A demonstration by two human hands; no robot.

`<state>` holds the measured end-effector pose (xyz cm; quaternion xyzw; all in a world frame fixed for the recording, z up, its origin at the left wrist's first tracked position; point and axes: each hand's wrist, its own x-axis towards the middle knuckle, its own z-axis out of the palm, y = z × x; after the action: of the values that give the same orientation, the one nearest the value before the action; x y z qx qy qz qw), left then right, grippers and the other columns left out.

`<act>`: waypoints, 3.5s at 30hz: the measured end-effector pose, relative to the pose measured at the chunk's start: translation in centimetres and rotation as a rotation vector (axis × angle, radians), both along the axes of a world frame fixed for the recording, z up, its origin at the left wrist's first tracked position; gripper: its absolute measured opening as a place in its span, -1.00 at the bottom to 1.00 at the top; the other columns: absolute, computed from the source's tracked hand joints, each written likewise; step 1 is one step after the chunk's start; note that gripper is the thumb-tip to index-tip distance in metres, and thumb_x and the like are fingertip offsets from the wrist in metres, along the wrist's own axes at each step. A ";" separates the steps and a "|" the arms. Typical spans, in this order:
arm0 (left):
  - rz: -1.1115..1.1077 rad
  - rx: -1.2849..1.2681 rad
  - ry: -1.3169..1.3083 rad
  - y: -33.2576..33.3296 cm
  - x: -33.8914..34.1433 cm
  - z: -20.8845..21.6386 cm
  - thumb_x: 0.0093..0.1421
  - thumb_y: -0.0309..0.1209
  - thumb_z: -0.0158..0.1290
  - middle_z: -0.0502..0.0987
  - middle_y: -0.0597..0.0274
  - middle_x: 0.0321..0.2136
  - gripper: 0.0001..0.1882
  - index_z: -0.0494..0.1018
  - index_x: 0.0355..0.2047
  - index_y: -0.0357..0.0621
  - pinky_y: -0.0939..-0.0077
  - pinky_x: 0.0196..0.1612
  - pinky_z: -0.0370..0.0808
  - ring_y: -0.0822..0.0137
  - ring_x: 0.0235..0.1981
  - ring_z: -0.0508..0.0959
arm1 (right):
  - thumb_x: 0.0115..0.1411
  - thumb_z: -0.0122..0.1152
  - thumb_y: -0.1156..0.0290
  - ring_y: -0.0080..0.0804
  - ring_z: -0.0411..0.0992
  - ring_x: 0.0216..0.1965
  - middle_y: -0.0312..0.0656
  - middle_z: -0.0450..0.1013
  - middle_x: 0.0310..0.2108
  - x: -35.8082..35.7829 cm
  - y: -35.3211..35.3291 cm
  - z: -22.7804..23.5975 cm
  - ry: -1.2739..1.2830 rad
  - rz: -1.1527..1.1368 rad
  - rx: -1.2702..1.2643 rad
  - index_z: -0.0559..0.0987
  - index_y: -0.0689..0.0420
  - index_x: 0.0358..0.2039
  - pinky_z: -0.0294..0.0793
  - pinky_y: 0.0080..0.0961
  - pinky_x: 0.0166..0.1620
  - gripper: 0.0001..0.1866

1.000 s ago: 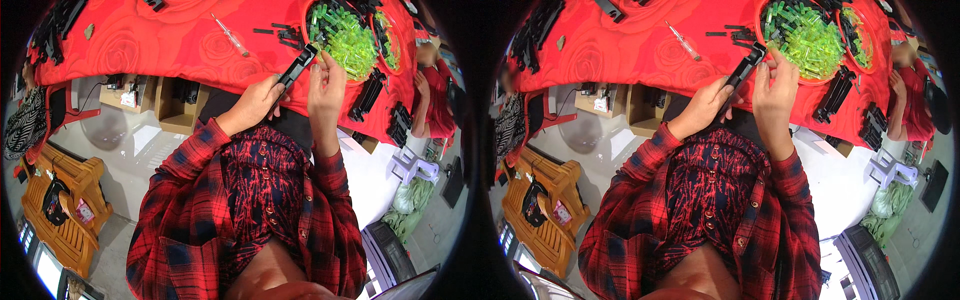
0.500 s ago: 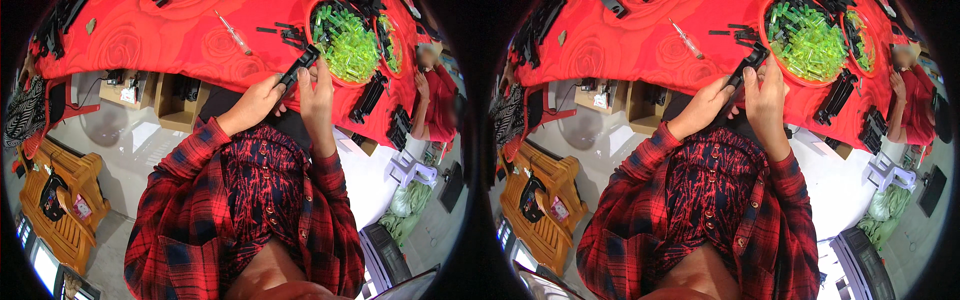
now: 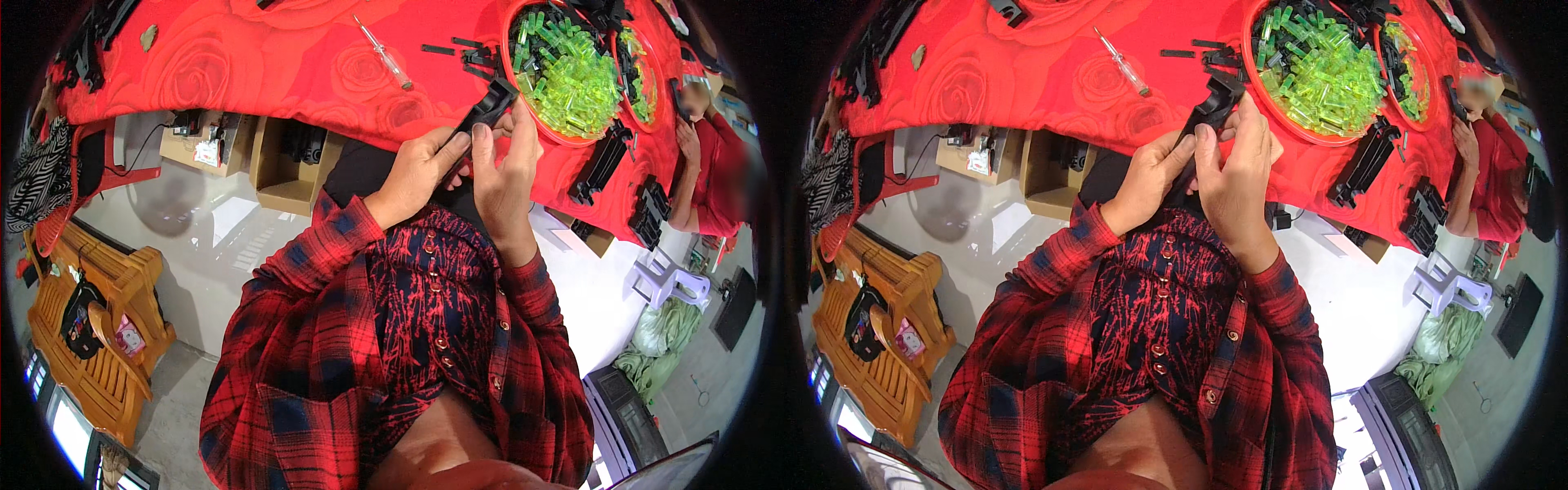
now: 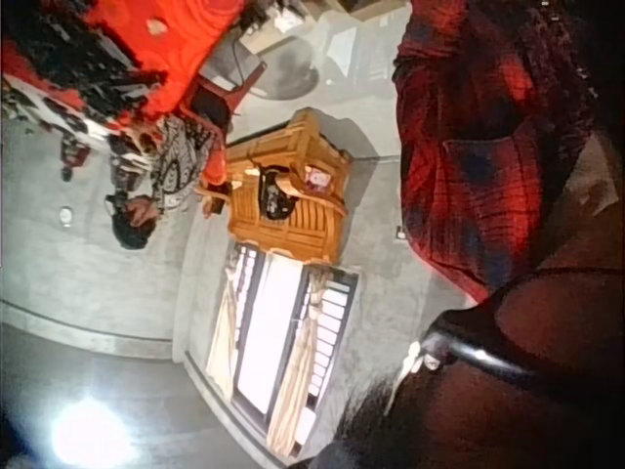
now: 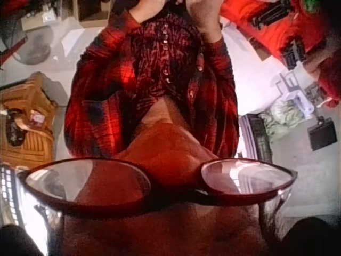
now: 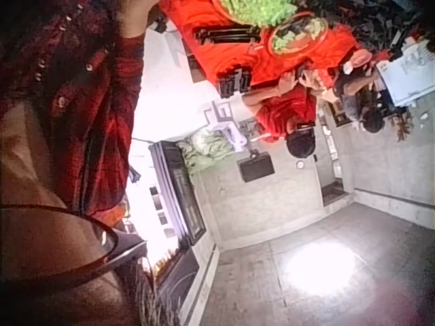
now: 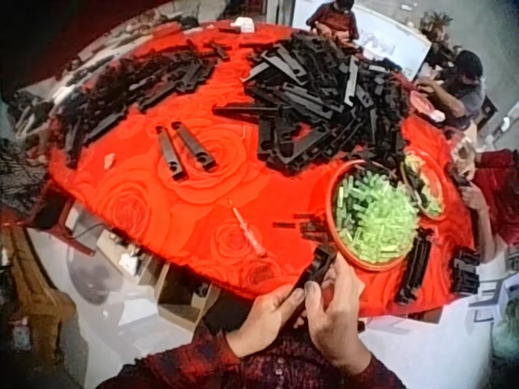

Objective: The person assembles plastic components by fitting small inserts into black frames by hand and positioning parts using a small screwdriver.

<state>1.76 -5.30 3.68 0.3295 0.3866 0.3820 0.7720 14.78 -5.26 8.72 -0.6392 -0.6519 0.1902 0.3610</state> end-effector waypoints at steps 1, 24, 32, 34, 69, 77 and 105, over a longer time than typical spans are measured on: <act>-0.019 0.020 0.027 0.0 -0.1 0.1 0.44 -0.11 -0.07 0.52 0.32 -0.52 -0.59 0.50 -0.26 -0.26 0.59 -0.46 0.44 0.52 -0.56 0.48 | 0.20 0.26 0.49 -0.32 0.37 -0.20 -0.16 0.39 -0.27 0.0 -0.2 -0.2 0.000 -0.001 0.000 0.28 0.43 0.22 0.23 -0.33 0.00 -0.38; -0.123 0.049 -0.015 -0.5 -0.5 1.0 0.42 -0.15 -0.02 0.47 0.43 -0.53 -0.66 0.50 -0.34 -0.18 0.67 -0.45 0.36 0.62 -0.52 0.43 | 0.07 0.36 0.42 -0.37 0.28 -0.23 -0.31 0.39 -0.37 0.9 -2.8 -0.1 0.084 -0.081 -0.019 0.33 0.26 0.19 0.16 -0.30 0.04 -0.32; -0.257 -0.109 -0.009 0.2 -0.9 1.2 0.43 -0.05 -0.07 0.55 0.34 -0.49 -0.57 0.52 -0.23 -0.21 0.66 -0.38 0.46 0.55 -0.52 0.49 | 0.09 0.36 0.49 -0.47 0.35 -0.29 -0.31 0.45 -0.40 0.6 -2.0 0.7 0.073 -0.118 -0.008 0.37 0.24 0.18 0.24 -0.42 -0.04 -0.37; -0.345 -0.123 -0.040 1.3 -1.7 1.9 0.43 -0.04 -0.07 0.58 0.29 -0.37 -0.57 0.48 -0.13 -0.21 0.64 -0.34 0.49 0.52 -0.43 0.54 | 0.16 0.36 0.47 -0.58 0.40 -0.41 -0.27 0.51 -0.41 0.5 -1.1 1.3 0.319 -0.185 -0.128 0.41 0.31 0.15 0.37 -0.58 -0.24 -0.45; 0.238 -0.076 -0.284 3.8 -1.8 3.1 0.44 -0.23 -0.08 0.53 0.06 0.04 -0.70 0.37 0.06 -0.11 0.12 0.26 0.35 0.17 0.12 0.50 | 0.27 0.16 0.68 -0.41 0.57 -0.33 -0.08 0.46 -0.31 -0.9 -2.4 0.0 0.636 -0.131 -0.105 0.23 0.27 -0.09 0.63 -0.52 -0.22 -0.68; 0.272 0.088 0.040 3.5 -1.6 3.8 0.46 -0.28 -0.16 0.54 0.16 -0.21 -0.76 0.29 0.00 -0.15 0.46 -0.20 0.55 0.39 -0.29 0.57 | 0.08 0.38 0.56 -0.19 0.53 -0.30 0.01 0.38 -0.17 -0.1 -3.1 1.8 0.067 0.463 -0.298 0.31 0.32 0.07 0.51 -0.35 -0.26 -0.42; 0.028 0.217 0.214 1.2 -0.3 3.6 0.36 -0.27 0.09 0.46 0.34 -0.52 -0.72 0.45 -0.28 -0.29 0.52 -0.37 0.37 0.55 -0.44 0.38 | 0.45 -0.14 0.39 -0.33 0.32 -0.16 -0.16 0.51 -0.29 -0.3 1.8 2.2 0.325 -0.016 0.053 0.34 0.27 0.04 0.09 -0.24 0.13 -0.74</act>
<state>1.43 -4.08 7.30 0.4443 0.4278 0.3951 0.6808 14.44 -3.50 10.89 -0.5952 -0.5847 0.2711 0.4799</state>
